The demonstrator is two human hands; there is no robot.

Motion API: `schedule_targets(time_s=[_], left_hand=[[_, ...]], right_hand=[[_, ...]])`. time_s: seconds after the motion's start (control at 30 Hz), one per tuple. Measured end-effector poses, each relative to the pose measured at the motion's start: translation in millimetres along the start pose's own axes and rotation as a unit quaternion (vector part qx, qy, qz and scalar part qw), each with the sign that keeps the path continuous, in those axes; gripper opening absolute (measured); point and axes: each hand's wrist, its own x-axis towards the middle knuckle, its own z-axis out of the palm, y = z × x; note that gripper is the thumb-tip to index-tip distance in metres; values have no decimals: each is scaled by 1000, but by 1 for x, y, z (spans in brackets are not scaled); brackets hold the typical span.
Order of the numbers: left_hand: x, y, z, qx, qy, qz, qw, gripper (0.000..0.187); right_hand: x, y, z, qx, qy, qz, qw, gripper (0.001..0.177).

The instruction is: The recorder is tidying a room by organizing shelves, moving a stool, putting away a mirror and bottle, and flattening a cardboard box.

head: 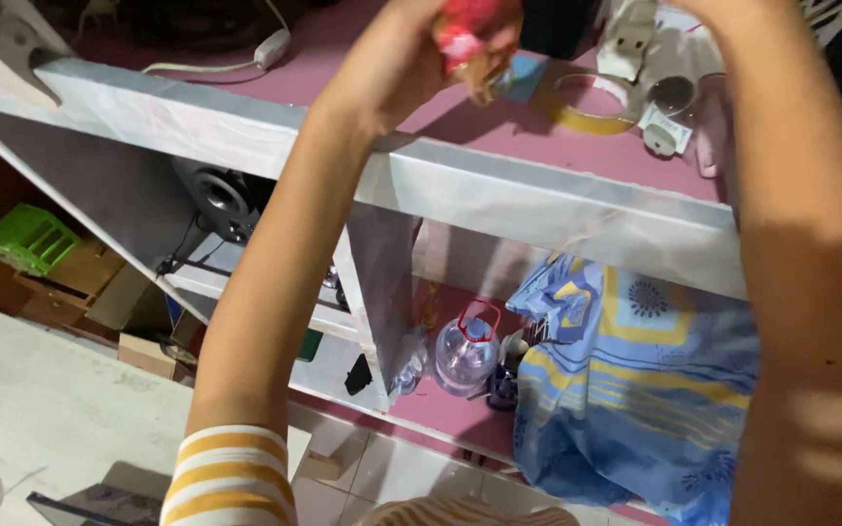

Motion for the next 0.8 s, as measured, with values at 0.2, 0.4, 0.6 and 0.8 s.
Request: schedule_targets(time_s=[0.2,0.4,0.6,0.8], left_hand=[[101,-52,0,-72,9,-107,992,37],[153,-118,-3,39,69,-230,970,41],[139,-102,20,153,133,-318,926,36],[130,-95,16,163,96,-267,945,27]], right_hand=[[-111,-4,-45,-62,20,12,998,33],[-208,-22,-73,-114,30,37,992,37],[-271,-24,-80,-150,31,63,986,40],[-292,-23,-85,-178,16,65,982,44]])
